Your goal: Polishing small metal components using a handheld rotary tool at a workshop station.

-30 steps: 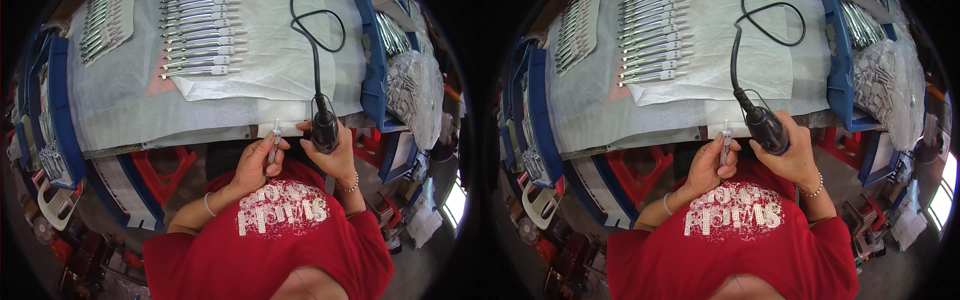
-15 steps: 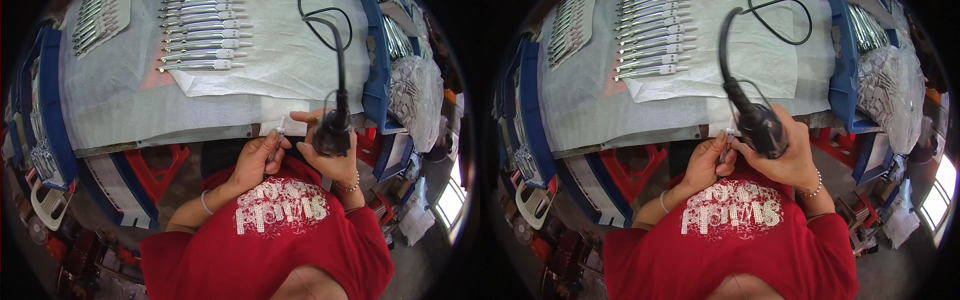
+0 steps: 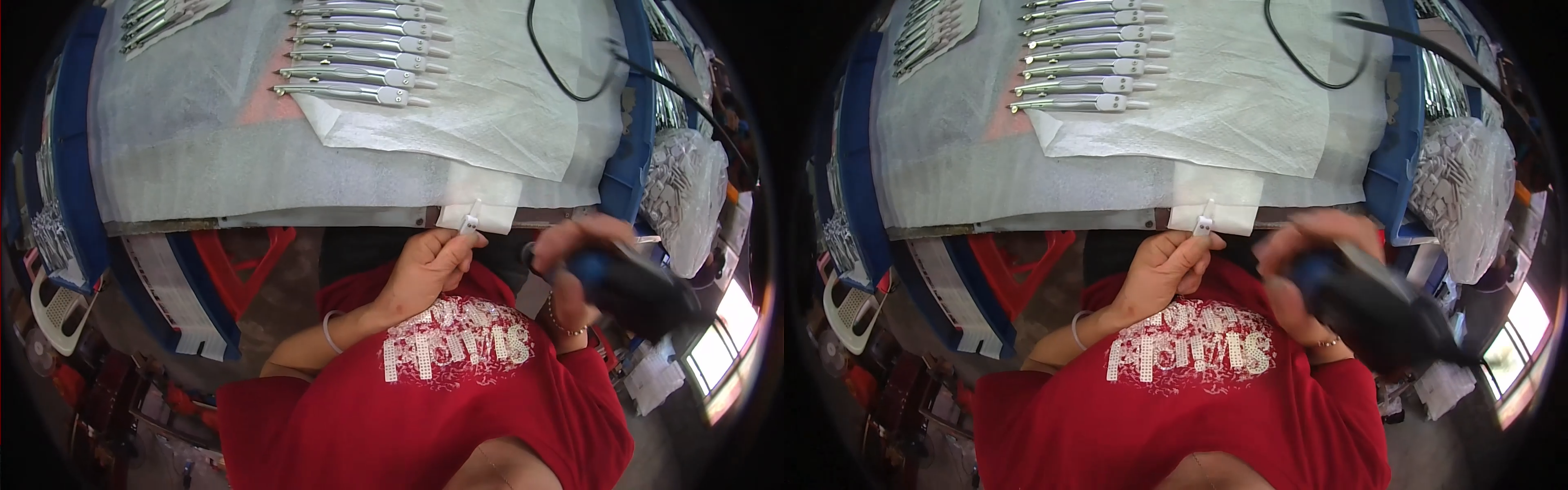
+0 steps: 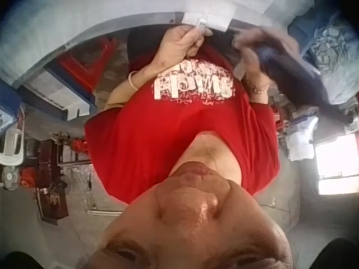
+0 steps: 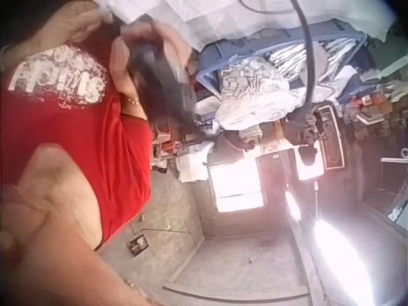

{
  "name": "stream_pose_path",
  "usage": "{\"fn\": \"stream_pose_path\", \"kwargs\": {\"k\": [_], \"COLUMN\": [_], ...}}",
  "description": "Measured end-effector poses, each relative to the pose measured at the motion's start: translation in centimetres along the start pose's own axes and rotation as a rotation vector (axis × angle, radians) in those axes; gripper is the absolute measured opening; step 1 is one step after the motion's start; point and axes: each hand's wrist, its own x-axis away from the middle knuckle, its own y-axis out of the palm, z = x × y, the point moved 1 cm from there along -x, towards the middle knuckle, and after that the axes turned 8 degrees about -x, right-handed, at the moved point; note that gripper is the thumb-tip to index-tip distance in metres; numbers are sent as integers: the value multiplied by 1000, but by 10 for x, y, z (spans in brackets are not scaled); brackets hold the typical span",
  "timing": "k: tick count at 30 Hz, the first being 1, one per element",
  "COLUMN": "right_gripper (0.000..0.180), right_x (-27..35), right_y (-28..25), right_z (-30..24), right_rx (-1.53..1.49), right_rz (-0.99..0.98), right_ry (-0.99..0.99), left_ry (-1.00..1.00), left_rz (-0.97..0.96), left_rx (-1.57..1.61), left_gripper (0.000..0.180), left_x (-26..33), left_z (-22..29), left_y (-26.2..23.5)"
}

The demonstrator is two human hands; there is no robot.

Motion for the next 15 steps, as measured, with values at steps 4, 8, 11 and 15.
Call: {"fn": "stream_pose_path", "kwargs": {"k": [4, 8, 11, 15], "right_gripper": [54, 49, 44, 42], "right_x": [-16, -18, -19, -23], "right_y": [6, 22, 29, 33], "right_z": [-31, -23, -21, -18], "right_rx": [-188, -299, -326, -342], "right_rz": [-217, -270, -288, -333], "right_ry": [-374, -550, -563, -533], "left_ry": [-9, -13, -18, -65], "left_rz": [-15, 15, 22, 47], "left_rx": [-48, -42, -29, -12], "left_gripper": [23, 22, 22, 23], "left_x": [-1, -1, -1, 0], "left_z": [6, 4, 4, 8], "left_y": [3, 3, 4, 5]}}
